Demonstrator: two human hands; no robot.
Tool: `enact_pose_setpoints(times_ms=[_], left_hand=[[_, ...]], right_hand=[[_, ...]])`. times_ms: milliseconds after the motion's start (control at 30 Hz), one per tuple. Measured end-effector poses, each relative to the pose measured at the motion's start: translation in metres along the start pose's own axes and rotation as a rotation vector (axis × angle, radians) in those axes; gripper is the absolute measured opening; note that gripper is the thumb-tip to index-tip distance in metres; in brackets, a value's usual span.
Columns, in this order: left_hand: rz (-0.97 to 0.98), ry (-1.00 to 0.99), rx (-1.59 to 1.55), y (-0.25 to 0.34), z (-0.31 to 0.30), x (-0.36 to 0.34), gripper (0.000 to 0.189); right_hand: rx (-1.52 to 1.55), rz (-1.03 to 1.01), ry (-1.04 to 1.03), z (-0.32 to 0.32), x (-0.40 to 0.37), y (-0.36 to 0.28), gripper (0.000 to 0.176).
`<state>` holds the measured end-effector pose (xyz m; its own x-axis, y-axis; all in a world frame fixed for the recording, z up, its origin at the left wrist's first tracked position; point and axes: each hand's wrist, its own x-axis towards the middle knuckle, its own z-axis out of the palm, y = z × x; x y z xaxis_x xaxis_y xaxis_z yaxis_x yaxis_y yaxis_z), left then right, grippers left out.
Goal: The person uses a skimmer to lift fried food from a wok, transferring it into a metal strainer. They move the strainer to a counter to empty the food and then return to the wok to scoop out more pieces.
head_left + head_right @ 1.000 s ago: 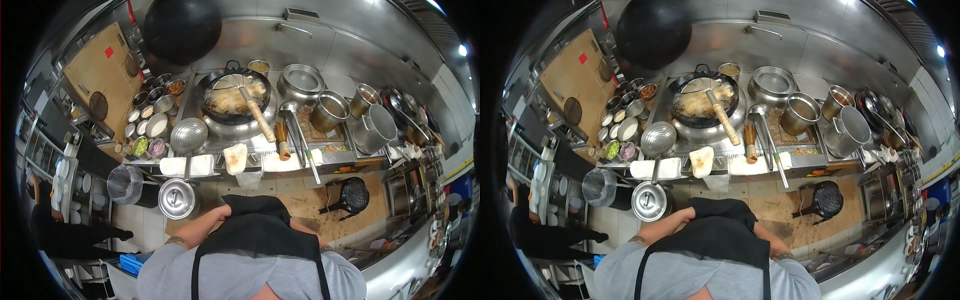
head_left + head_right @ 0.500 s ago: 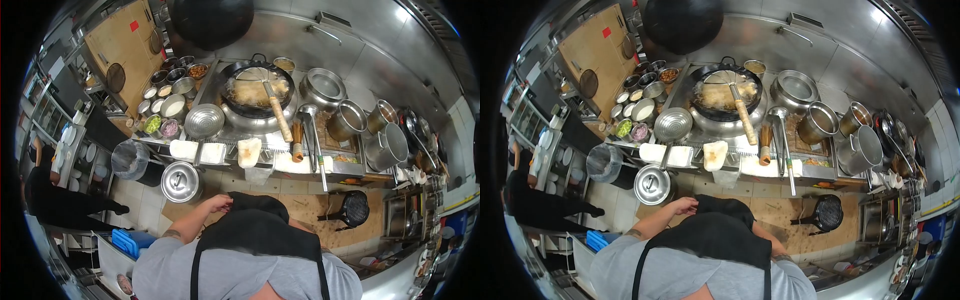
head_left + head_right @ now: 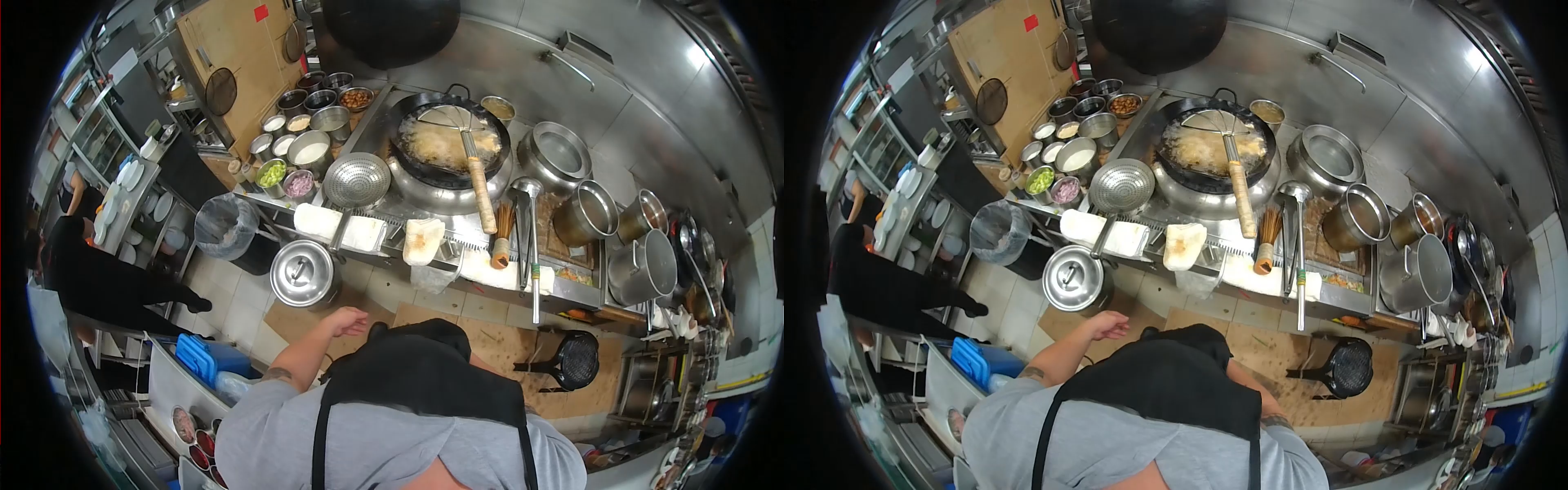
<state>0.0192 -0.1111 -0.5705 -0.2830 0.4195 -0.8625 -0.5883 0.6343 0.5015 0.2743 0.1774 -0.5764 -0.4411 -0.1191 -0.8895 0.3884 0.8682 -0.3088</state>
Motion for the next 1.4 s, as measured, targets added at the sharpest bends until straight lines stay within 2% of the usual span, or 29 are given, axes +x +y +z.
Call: enact_pose_setpoints(times_ms=[233,333,433,467,500,533,567,600,633,667,733,833,867,900,967,1067,1133,1233,1300,1400], left_hand=[[0.058,0.11,-0.176,-0.035,-0.016,-0.025,0.032],[0.022,0.221,-0.218,-0.06,-0.03,-0.04,0.034],[-0.042,0.259,-0.248,-0.093,-0.047,-0.045,0.036],[-0.075,0.275,-0.24,-0.105,-0.047,-0.049,0.036],[-0.103,0.291,-0.23,-0.111,-0.048,-0.053,0.036],[-0.129,0.306,-0.22,-0.113,-0.046,-0.055,0.036],[-0.106,0.315,-0.236,-0.115,-0.041,-0.059,0.036],[-0.088,0.322,-0.248,-0.122,-0.037,-0.061,0.035],[-0.069,0.328,-0.261,-0.128,-0.034,-0.063,0.035],[-0.104,0.314,-0.221,-0.127,-0.034,-0.061,0.033],[-0.156,0.288,-0.136,-0.122,-0.041,-0.047,0.031],[-0.116,0.267,-0.095,-0.096,-0.057,-0.028,0.029],[-0.056,0.271,-0.092,-0.083,-0.061,-0.026,0.03],[-0.013,0.282,-0.104,-0.072,-0.064,-0.021,0.03],[0.062,0.3,-0.132,-0.051,-0.066,-0.015,0.031],[0.09,0.242,-0.163,-0.034,-0.077,-0.013,0.034],[0.072,0.245,-0.2,-0.033,-0.092,-0.006,0.036],[-0.037,0.189,-0.282,-0.082,-0.127,0.024,0.038],[-0.109,0.194,-0.272,-0.108,-0.148,0.033,0.038],[-0.18,0.255,-0.166,-0.119,-0.166,0.032,0.037]], right_hand=[[-0.071,0.009,-0.022,-0.002,-0.006,0.02,0.034],[-0.119,0.039,-0.028,-0.003,-0.018,0.041,0.034],[-0.283,0.204,-0.04,-0.017,-0.035,0.093,0.034],[-0.253,0.345,0.179,-0.025,-0.043,0.116,0.034],[-0.19,0.382,0.13,-0.064,-0.063,0.121,0.034],[-0.193,0.307,0.31,-0.107,-0.071,0.128,0.036],[-0.172,0.212,0.662,-0.128,-0.047,0.16,0.036],[0.056,0.224,0.89,-0.172,-0.119,0.097,0.037],[0.068,0.163,1.206,-0.205,-0.11,0.091,0.033],[0.157,-0.007,1.408,-0.237,-0.11,0.082,0.033],[0.252,-0.046,1.548,-0.281,-0.107,0.058,0.05],[0.339,0.134,1.493,-0.313,-0.096,0.02,0.079],[0.35,0.144,1.417,-0.319,-0.086,0.017,0.106],[0.324,0.162,1.394,-0.321,-0.076,0.017,0.107],[0.314,0.273,1.273,-0.33,-0.079,0.007,0.1],[0.271,0.25,1.344,-0.338,-0.079,0.011,0.087],[0.387,0.146,1.465,-0.339,-0.096,0.016,0.076],[0.396,0.105,1.612,-0.333,-0.123,0.032,0.063],[0.428,0.187,1.552,-0.343,-0.149,0.025,0.062],[0.511,0.221,1.482,-0.352,-0.14,0.032,0.067]])
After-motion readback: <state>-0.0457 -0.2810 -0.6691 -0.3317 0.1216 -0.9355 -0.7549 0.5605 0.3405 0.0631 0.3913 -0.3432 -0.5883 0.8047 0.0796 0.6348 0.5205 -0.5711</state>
